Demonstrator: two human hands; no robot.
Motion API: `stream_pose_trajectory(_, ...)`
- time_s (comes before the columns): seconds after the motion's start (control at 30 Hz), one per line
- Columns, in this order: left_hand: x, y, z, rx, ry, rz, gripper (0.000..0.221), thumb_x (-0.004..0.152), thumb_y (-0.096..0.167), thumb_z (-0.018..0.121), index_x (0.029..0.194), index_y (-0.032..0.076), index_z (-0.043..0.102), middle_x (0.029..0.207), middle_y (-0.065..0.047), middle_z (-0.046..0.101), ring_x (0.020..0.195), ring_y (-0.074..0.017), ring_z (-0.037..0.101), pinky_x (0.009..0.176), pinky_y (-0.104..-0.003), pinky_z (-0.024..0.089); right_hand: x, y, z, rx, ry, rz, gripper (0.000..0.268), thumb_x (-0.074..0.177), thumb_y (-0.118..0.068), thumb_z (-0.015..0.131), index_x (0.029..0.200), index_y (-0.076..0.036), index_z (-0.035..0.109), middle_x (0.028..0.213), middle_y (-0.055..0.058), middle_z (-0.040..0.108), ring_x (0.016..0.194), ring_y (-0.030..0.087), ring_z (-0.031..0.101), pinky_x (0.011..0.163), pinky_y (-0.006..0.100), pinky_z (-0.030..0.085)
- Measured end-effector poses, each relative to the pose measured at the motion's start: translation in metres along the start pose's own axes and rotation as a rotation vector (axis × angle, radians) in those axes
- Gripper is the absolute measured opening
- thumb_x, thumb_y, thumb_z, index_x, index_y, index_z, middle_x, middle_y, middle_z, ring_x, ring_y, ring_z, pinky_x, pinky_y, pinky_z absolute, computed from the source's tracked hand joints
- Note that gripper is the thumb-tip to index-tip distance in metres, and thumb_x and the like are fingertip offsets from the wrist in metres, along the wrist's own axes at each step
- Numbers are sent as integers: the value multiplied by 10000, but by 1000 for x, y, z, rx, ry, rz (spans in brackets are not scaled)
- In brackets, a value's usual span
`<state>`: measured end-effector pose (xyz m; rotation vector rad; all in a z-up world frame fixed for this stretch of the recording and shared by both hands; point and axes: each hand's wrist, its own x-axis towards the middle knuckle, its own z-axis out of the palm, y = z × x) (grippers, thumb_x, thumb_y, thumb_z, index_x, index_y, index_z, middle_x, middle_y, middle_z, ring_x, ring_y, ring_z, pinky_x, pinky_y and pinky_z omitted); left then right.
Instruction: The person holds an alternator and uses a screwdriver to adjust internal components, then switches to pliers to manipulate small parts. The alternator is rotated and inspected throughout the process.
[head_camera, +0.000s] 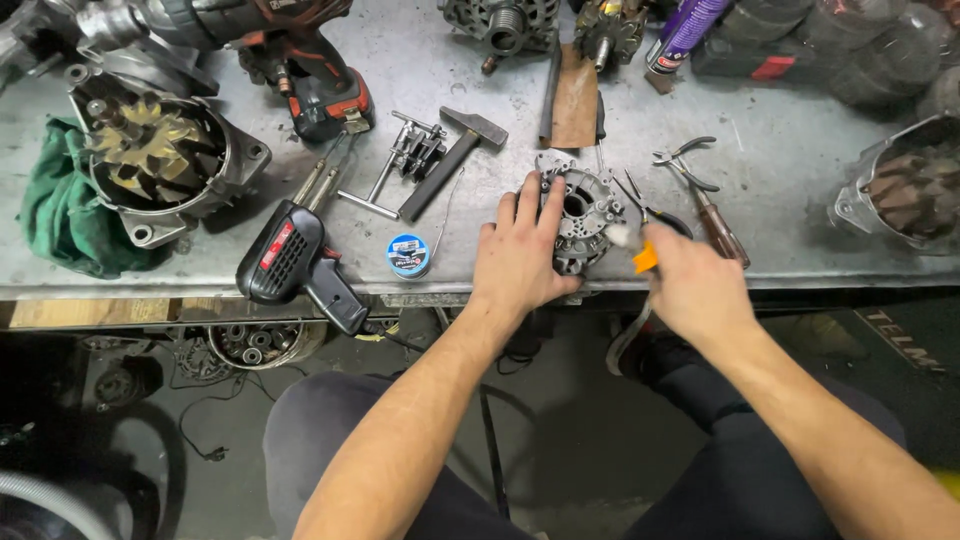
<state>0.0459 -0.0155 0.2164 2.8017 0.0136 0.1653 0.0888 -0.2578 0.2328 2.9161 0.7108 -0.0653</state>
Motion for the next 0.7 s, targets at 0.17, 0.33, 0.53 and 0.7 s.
stream_pose_trajectory(0.17, 1, 1, 3, 9, 18, -7, 1266, 583, 597, 856, 1612, 164, 260, 1596, -143, 296, 1371, -347, 408, 917, -491, 547, -4, 14, -14, 215, 103, 56, 633, 859, -235, 737, 1438, -131, 505, 1151, 170, 703, 1109, 391, 692, 849, 577, 574)
stream_pose_trajectory(0.33, -1, 3, -5, -22, -9, -10, 1250, 609, 626, 869, 1603, 149, 281, 1592, -156, 301, 1371, -362, 413, 939, -514, 549, -17, 6, -11, -176, 90, -41, 630, 863, -389, 643, 1460, -266, 484, 1196, -17, 668, 1161, 200, 652, 880, 457, 607)
stream_pose_trajectory(0.53, 9, -23, -19, -132, -110, 53, 1266, 516, 560, 935, 1588, 249, 338, 1555, -96, 353, 1338, -362, 472, 915, -540, 583, -19, 0, -1, -235, 140, -81, 512, 934, -317, 518, 1444, -299, 474, 1181, -86, 623, 1202, 131, 617, 911, 413, 591)
stream_pose_trajectory(0.7, 1, -2, -4, -122, 2, -52, 1295, 469, 606, 951, 1534, 148, 374, 1375, -137, 469, 1187, -373, 568, 841, -519, 615, -28, -15, -7, -223, 136, -43, 493, 924, -329, 527, 1414, -308, 482, 1154, -89, 610, 1171, 135, 609, 880, 429, 600)
